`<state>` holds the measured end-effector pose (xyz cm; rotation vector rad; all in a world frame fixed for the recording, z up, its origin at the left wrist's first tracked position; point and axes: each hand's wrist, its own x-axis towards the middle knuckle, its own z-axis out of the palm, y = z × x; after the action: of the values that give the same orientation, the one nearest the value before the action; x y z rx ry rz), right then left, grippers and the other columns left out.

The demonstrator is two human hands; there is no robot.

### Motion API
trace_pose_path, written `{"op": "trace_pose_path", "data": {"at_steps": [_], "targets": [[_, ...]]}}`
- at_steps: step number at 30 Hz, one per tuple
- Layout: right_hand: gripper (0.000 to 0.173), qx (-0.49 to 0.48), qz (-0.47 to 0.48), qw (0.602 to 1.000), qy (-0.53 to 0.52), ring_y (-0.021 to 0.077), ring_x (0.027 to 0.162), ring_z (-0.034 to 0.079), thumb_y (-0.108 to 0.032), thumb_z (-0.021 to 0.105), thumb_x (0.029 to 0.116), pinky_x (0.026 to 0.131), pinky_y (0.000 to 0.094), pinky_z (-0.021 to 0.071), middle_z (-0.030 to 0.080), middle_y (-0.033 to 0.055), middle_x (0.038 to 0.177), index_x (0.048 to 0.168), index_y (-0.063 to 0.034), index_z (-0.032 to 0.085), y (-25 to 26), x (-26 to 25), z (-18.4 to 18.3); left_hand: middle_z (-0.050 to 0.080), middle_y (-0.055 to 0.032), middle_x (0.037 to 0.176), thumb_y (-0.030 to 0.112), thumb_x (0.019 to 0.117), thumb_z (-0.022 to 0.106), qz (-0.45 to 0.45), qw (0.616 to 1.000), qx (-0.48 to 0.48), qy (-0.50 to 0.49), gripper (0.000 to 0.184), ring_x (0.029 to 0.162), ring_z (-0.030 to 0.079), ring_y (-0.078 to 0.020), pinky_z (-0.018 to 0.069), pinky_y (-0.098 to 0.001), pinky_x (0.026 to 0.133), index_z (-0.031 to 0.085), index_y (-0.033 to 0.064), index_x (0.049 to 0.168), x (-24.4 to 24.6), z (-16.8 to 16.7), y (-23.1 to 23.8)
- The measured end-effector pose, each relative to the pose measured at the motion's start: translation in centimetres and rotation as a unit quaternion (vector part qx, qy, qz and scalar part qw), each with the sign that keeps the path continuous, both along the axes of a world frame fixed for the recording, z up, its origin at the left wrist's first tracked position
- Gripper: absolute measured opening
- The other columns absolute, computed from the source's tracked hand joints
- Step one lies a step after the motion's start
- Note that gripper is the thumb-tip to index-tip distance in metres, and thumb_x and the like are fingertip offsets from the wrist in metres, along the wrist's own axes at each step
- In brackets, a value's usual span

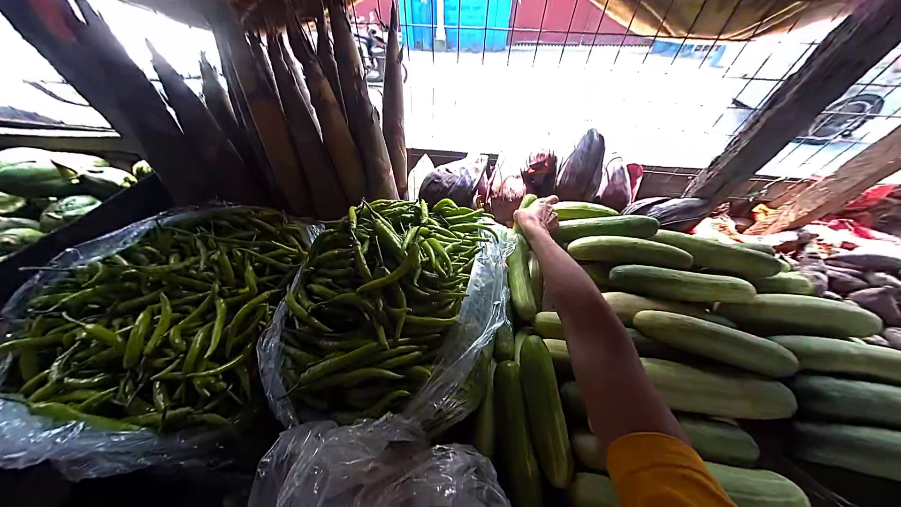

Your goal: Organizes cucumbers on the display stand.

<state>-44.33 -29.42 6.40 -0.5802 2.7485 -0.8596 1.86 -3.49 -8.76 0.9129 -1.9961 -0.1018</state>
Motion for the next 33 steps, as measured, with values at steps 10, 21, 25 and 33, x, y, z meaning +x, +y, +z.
{"op": "trace_pose_path", "data": {"at_steps": [10, 21, 25, 33], "targets": [[0.063, -0.045, 0.314, 0.91, 0.268, 0.0557, 0.113, 0.061, -0.017, 0.076, 0.0869, 0.085, 0.0708, 0.0493, 0.057, 0.0347, 0.132, 0.141, 0.0028, 0.051, 14.0, 3.1, 6.5, 0.069, -0.0157, 0.072, 0.022, 0.0883, 0.063, 0.062, 0.998, 0.002, -0.022, 0.025, 0.072, 0.071, -0.0179, 0.055, -0.0267, 0.069, 0.066, -0.0027, 0.081, -1.6, 4.5, 1.0], [0.097, -0.052, 0.593, 0.801, 0.07, 0.0345, 0.129, 0.057, -0.043, 0.081, 0.0807, 0.096, 0.0533, 0.0542, 0.036, 0.0203, 0.16, 0.158, -0.0117, 0.03, 37.2, 25.3, 4.9, 0.072, -0.022, 0.099, 0.01, 0.0936, 0.068, -0.016, 0.963, 0.246, 0.108, 0.02, 0.088, 0.071, -0.0335, 0.0574, -0.05, 0.08, 0.072, -0.0036, 0.107, -0.8, 6.2, 3.9], [0.089, -0.121, 0.653, 0.737, 0.122, 0.034, 0.141, 0.045, -0.054, 0.075, 0.087, 0.111, 0.0455, 0.0422, 0.036, 0.0259, 0.157, 0.155, -0.0146, 0.031, 44.3, 31.7, -4.4, 0.066, -0.0104, 0.081, -0.006, 0.0853, 0.063, -0.156, 0.769, 0.475, 0.398, 0.011, 0.077, 0.061, -0.0048, 0.0509, -0.0202, 0.075, 0.065, -0.0148, 0.091, 1.6, 8.1, 14.1], [0.049, 0.228, 0.568, 0.789, -0.048, 0.0503, 0.117, 0.064, 0.01, 0.071, 0.0785, 0.091, 0.0701, 0.0512, 0.066, 0.0297, 0.128, 0.126, 0.0016, 0.07, 51.4, 38.7, -30.2, 0.065, -0.0236, 0.12, 0.012, 0.1028, 0.055, -0.083, 0.498, 0.809, 0.3, 0.043, 0.107, 0.065, -0.0243, 0.053, -0.041, 0.097, 0.048, -0.009, 0.14, 15.6, -18.6, 22.8]]}}
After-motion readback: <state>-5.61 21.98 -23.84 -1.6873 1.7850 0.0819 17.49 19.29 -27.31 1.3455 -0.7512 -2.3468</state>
